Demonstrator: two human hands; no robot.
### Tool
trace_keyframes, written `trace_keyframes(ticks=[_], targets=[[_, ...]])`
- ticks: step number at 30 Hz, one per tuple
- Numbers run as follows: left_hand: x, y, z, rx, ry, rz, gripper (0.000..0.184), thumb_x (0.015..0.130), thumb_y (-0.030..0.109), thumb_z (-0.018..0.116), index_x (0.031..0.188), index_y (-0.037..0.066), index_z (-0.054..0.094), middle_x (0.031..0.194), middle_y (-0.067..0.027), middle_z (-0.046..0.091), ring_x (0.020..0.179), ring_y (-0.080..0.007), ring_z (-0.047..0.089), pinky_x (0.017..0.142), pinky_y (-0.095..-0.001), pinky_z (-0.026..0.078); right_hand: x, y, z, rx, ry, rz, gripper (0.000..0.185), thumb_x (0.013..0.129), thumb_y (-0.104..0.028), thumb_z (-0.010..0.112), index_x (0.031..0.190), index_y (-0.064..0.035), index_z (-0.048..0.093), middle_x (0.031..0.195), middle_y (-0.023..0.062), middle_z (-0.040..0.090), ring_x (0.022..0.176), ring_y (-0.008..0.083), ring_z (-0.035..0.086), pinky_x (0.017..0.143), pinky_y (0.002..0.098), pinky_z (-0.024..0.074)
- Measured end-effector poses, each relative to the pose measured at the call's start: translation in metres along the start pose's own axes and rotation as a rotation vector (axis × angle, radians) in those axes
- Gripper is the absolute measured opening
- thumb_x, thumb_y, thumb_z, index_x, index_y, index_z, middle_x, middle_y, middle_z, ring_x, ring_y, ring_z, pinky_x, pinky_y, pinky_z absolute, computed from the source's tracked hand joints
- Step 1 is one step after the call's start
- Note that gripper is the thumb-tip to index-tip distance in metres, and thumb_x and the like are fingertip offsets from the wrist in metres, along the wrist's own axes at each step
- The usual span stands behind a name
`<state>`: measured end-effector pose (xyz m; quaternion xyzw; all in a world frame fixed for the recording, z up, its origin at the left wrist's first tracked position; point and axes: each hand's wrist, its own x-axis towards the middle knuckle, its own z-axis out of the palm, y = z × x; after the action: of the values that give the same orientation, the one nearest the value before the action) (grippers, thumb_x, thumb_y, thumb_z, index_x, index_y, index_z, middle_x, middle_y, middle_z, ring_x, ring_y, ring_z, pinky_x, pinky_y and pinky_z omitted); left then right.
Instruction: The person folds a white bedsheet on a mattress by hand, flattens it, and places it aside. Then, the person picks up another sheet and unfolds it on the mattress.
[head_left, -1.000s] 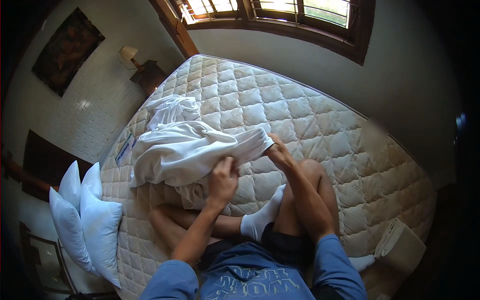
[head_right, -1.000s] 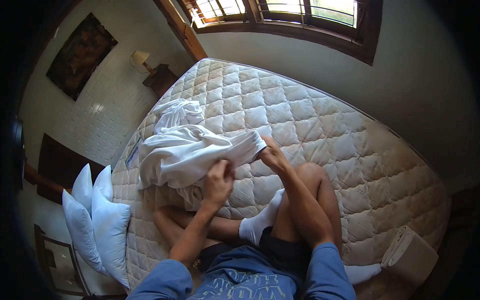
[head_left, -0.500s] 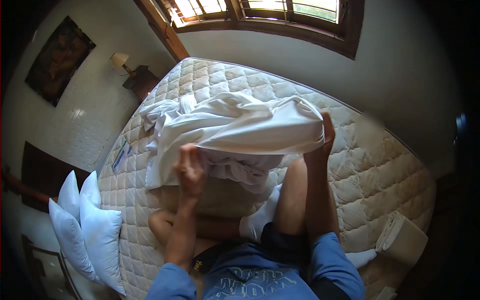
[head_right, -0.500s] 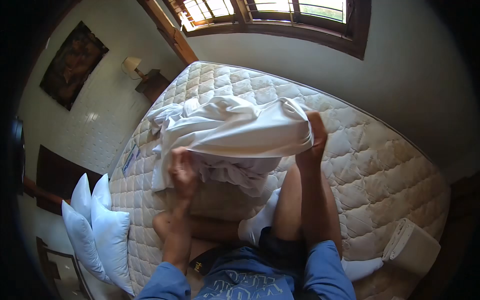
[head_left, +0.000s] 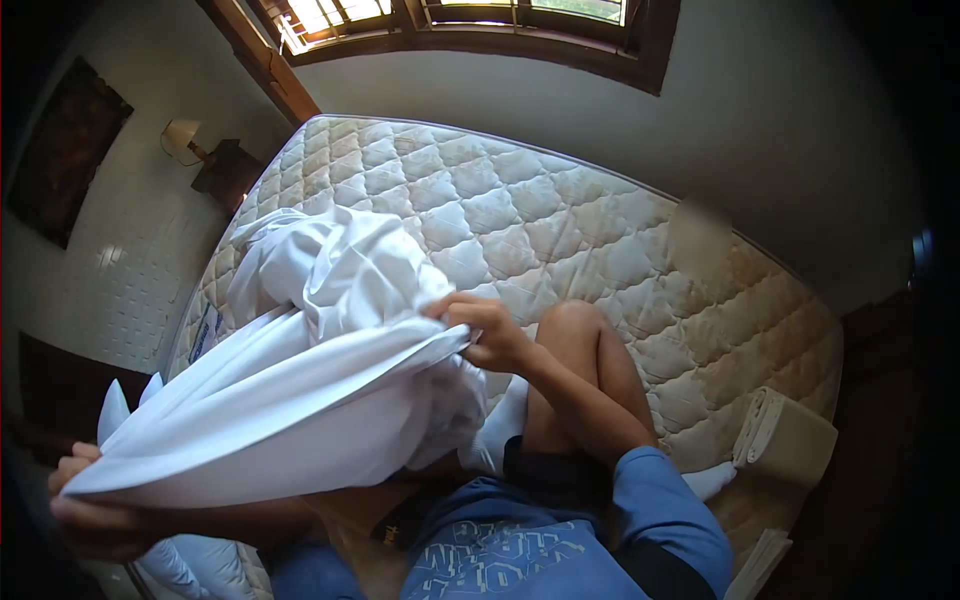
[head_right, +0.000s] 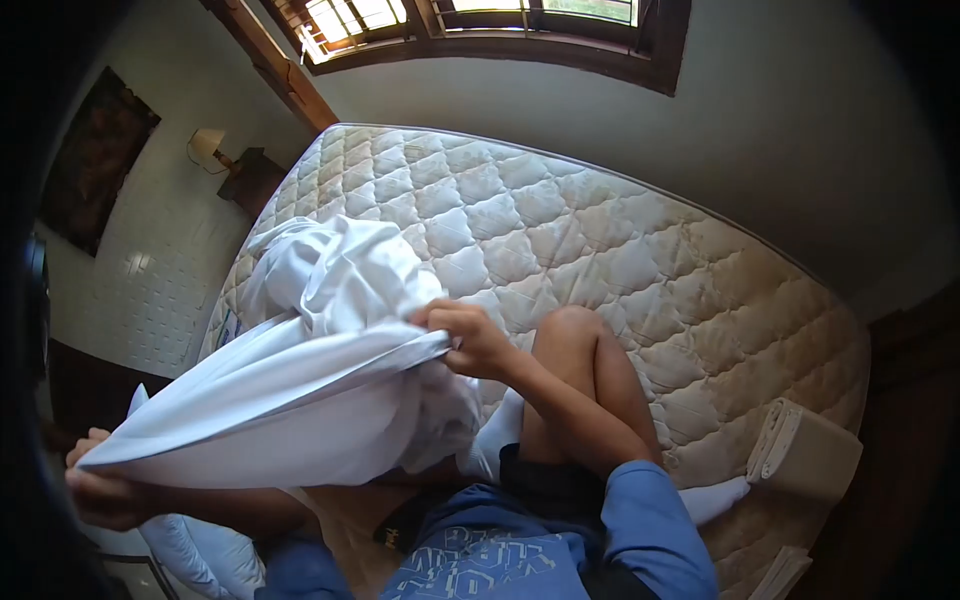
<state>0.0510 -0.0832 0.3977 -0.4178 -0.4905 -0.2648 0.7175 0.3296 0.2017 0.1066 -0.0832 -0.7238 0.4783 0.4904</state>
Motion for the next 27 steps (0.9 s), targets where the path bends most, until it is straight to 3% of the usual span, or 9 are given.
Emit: trace_keyframes(ticks=[4, 9, 11, 14, 16, 17, 19, 21, 27], targets=[[-0.056, 0.001, 0.054, -0.124, -0.086, -0.478, 0.029, 0.108, 0.029, 0.053, 0.116, 0.002, 0.061, 0.097, -0.0116, 0.069, 0.077, -0.0219, 0.066, 0.072, -0.0328, 0.058, -0.006, 0.013, 0.021, -0.009, -0.365, 0.458, 0.013, 0.076, 0.001, 0.068, 0.087, -0.0041, 0.062, 0.091, 0.0071, 0.066, 0.076, 0.0212, 0.056, 0.069, 0.0322, 0.0454], [-0.163, 0.062, 0.065, -0.815, -1.014, -0.903, 0.035, 0.104, 0.036, 0.058, 0.121, 0.006, 0.054, 0.107, -0.008, 0.055, 0.097, -0.0192, 0.054, 0.091, -0.0338, 0.047, -0.009, 0.041, -0.027, 0.012, 0.002, 0.507, 0.019, 0.083, 0.005, 0.053, 0.098, -0.0065, 0.059, 0.083, 0.0067, 0.06, 0.064, 0.0169, 0.056, 0.059, 0.03, 0.0513], [-0.196, 0.107, 0.061, -1.052, -1.11, -0.693, 0.085, 0.077, 0.043, 0.089, 0.14, 0.006, 0.046, 0.121, -0.009, 0.05, 0.108, -0.0237, 0.051, 0.099, -0.0373, 0.044, 0.003, -0.002, -0.044, -0.074, 0.487, 0.364, 0.024, 0.084, 0.007, 0.049, 0.101, -0.0075, 0.057, 0.091, 0.0065, 0.059, 0.066, 0.0156, 0.058, 0.057, 0.0282, 0.052], [-0.213, 0.151, 0.042, -0.98, -1.502, -0.67, 0.114, 0.064, 0.021, 0.096, 0.158, 0.008, 0.032, 0.137, -0.0128, 0.049, 0.115, -0.0278, 0.052, 0.098, -0.0409, 0.047, 0.005, -0.034, -0.098, -0.621, 0.775, -0.16, 0.015, 0.092, -0.003, 0.06, 0.103, -0.0111, 0.054, 0.092, 0.0036, 0.059, 0.08, 0.0159, 0.058, 0.071, 0.0311, 0.0524], [-0.266, 0.17, 0.045, -1.013, -1.446, -0.837, 0.112, 0.07, 0.01, 0.089, 0.162, 0.009, 0.024, 0.137, -0.0157, 0.049, 0.119, -0.0327, 0.054, 0.101, -0.0424, 0.048, 0.041, -0.055, -0.096, 0.344, 0.586, -0.458, 0.013, 0.089, -0.001, 0.061, 0.084, -0.0098, 0.052, 0.087, 0.0076, 0.059, 0.077, 0.0136, 0.057, 0.07, 0.0304, 0.0499], [-0.278, 0.177, 0.047, -1.006, -1.454, -0.849, 0.112, 0.07, 0.01, 0.089, 0.162, 0.009, 0.024, 0.137, -0.0157, 0.049, 0.119, -0.0327, 0.054, 0.101, -0.0424, 0.048, 0.04, -0.046, -0.096, 0.348, 0.581, -0.445, 0.013, 0.089, -0.001, 0.061, 0.084, -0.0098, 0.052, 0.087, 0.0076, 0.059, 0.077, 0.0136, 0.057, 0.07, 0.0304, 0.0499], [-0.293, 0.192, 0.056, -1.09, -1.402, -0.866, 0.089, 0.078, 0.005, 0.079, 0.156, 0.008, 0.035, 0.136, -0.0181, 0.053, 0.114, -0.0364, 0.058, 0.094, -0.0438, 0.051, 0.031, -0.016, -0.102, -0.292, 0.837, 0.6, 0.008, 0.089, 0.0, 0.063, 0.09, -0.0073, 0.059, 0.092, 0.0118, 0.065, 0.081, 0.0167, 0.064, 0.072, 0.0302, 0.0522], [-0.297, 0.213, 0.07, -1.073, -1.406, -0.816, 0.082, 0.079, 0.006, 0.077, 0.152, 0.007, 0.039, 0.132, -0.0185, 0.056, 0.111, -0.0371, 0.06, 0.091, -0.0441, 0.051, 0.031, 0.039, -0.087, -0.386, 0.439, 0.194, 0.013, 0.088, -0.002, 0.063, 0.1, -0.0043, 0.065, 0.098, 0.0133, 0.068, 0.088, 0.0219, 0.066, 0.077, 0.0328, 0.0528], [-0.329, 0.268, 0.105, -0.995, -1.45, -0.635, 0.036, 0.083, 0.014, 0.068, 0.118, 0.004, 0.065, 0.102, -0.0188, 0.069, 0.086, -0.0408, 0.067, 0.074, -0.045, 0.053, 0.007, 0.084, -0.067, -0.82, -0.147, 0.905, 0.035, 0.095, -0.027, 0.061, 0.127, -0.0139, 0.059, 0.122, 0.0139, 0.058, 0.095, 0.0373, 0.064, 0.086, 0.0449, 0.0501]])
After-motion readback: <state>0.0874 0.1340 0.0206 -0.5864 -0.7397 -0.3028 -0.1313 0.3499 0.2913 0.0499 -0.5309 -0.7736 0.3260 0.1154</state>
